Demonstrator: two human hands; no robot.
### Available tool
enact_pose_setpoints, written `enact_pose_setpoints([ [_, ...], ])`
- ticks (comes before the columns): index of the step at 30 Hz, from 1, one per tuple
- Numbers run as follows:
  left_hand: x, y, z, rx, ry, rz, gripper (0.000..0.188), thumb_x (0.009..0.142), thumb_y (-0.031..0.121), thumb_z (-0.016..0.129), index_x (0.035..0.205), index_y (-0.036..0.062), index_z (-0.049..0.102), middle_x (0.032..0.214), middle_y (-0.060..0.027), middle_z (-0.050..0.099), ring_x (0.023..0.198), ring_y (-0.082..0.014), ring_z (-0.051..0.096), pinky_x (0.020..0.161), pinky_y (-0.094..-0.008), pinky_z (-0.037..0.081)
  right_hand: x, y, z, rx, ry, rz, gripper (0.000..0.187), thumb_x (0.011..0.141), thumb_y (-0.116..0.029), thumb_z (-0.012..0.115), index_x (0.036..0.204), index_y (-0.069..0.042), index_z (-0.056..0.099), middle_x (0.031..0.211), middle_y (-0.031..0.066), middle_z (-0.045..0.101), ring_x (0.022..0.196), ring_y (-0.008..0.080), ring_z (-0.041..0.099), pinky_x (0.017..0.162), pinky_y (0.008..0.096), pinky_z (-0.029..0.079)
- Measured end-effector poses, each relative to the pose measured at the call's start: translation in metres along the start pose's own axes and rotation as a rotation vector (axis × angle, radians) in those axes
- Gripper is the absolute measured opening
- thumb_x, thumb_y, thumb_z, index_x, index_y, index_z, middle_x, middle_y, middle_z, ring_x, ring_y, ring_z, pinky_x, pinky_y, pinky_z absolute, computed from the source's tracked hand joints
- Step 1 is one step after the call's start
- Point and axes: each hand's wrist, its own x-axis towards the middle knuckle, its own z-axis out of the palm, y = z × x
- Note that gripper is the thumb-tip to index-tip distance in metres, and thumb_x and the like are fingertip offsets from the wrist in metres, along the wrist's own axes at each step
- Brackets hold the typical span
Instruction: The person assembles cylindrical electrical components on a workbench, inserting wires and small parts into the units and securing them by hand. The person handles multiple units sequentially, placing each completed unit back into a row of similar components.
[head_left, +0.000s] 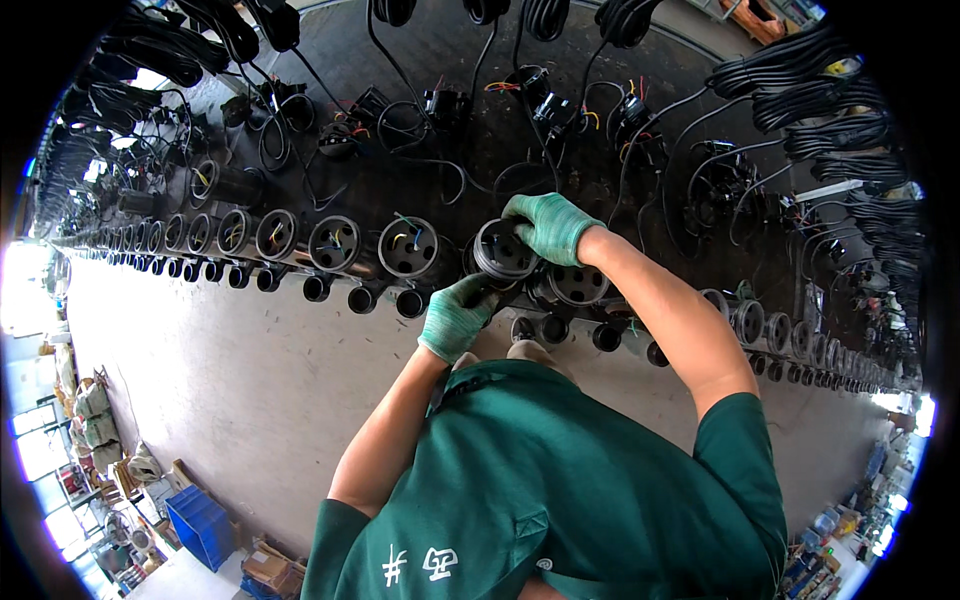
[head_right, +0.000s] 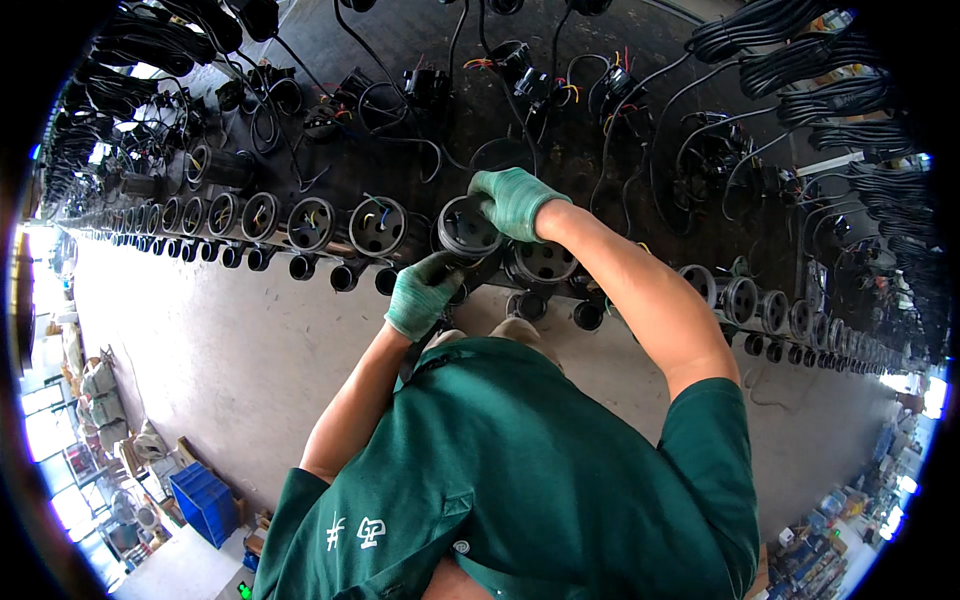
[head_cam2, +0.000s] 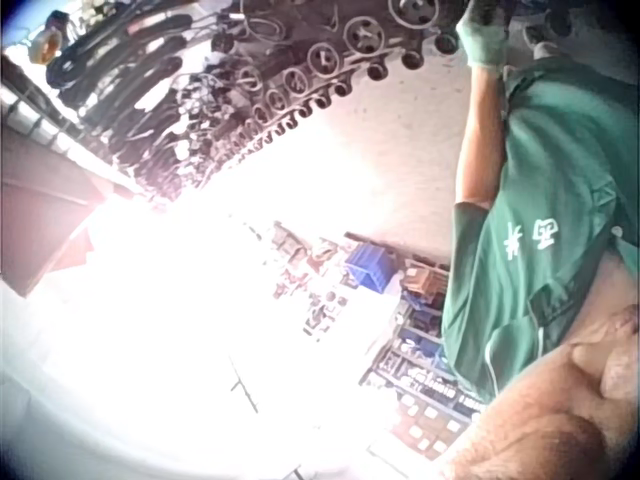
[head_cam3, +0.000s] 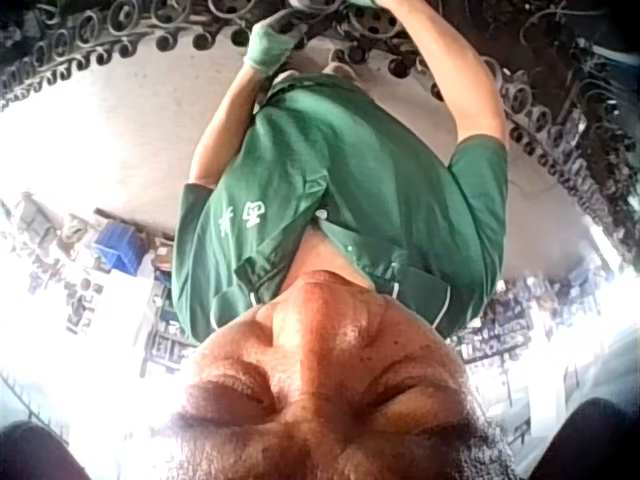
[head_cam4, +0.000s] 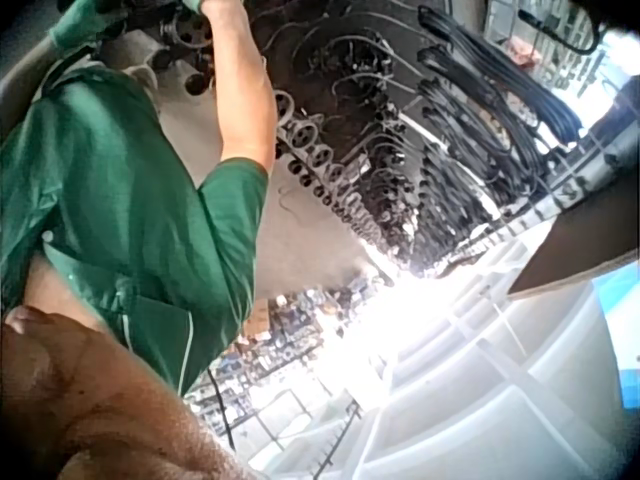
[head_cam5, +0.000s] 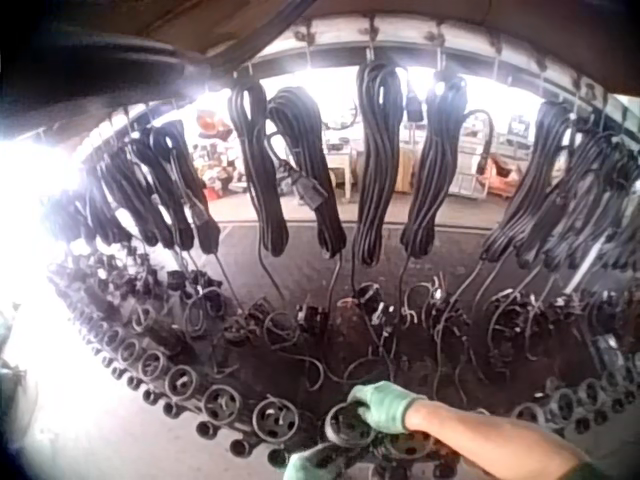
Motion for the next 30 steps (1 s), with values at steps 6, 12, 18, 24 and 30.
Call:
enact_pose_setpoints([
  [6, 0.001, -0.006, 0.0, 0.006, 0.009, 0.016, 0.022, 0.103, 0.004, 0.068, 0.124, 0.0002, 0.071, 0.103, -0.0032, 0.076, 0.078, -0.0073, 0.063, 0.069, -0.0266, 0.055, 0.0, -0.005, 0.002, -0.032, 0.013, -0.018, 0.025, 0.096, -0.009, 0.068, 0.121, -0.005, 0.07, 0.111, 0.0192, 0.076, 0.105, 0.0393, 0.072, 0.089, 0.0455, 0.058],
  [12, -0.004, -0.005, -0.007, -0.127, 0.082, 0.068, 0.02, 0.106, 0.012, 0.068, 0.123, 0.0019, 0.069, 0.093, 0.0, 0.07, 0.072, -0.0054, 0.058, 0.062, -0.0239, 0.05, 0.002, -0.003, 0.001, -0.006, 0.001, -0.005, 0.025, 0.096, -0.006, 0.068, 0.121, -0.005, 0.07, 0.111, 0.0196, 0.076, 0.106, 0.0391, 0.072, 0.089, 0.0449, 0.058],
  [18, -0.004, -0.015, -0.007, -0.07, 0.13, 0.067, 0.022, 0.105, 0.013, 0.07, 0.124, 0.0023, 0.07, 0.092, -0.0017, 0.071, 0.077, -0.0067, 0.06, 0.066, -0.0256, 0.051, 0.008, 0.001, 0.001, 0.037, -0.026, -0.029, 0.025, 0.096, -0.004, 0.068, 0.121, -0.004, 0.069, 0.113, 0.019, 0.076, 0.107, 0.0377, 0.073, 0.09, 0.043, 0.058],
  [24, -0.001, -0.017, -0.012, 0.169, 0.165, 0.301, 0.019, 0.103, 0.008, 0.07, 0.12, 0.0012, 0.075, 0.092, -0.0041, 0.072, 0.08, -0.0117, 0.064, 0.072, -0.0283, 0.054, 0.009, -0.005, 0.0, 0.037, -0.051, 0.013, 0.025, 0.097, -0.005, 0.067, 0.122, -0.004, 0.069, 0.114, 0.0183, 0.076, 0.108, 0.037, 0.073, 0.092, 0.0431, 0.057],
  [30, 0.002, -0.016, -0.012, 0.223, 0.137, 0.43, 0.018, 0.102, 0.004, 0.07, 0.118, 0.0012, 0.075, 0.09, -0.0029, 0.071, 0.079, -0.0104, 0.062, 0.072, -0.0284, 0.053, 0.011, -0.01, 0.0, -0.045, -0.05, -0.033, 0.026, 0.097, -0.008, 0.067, 0.122, -0.006, 0.07, 0.114, 0.0171, 0.075, 0.108, 0.0385, 0.071, 0.094, 0.045, 0.056],
])
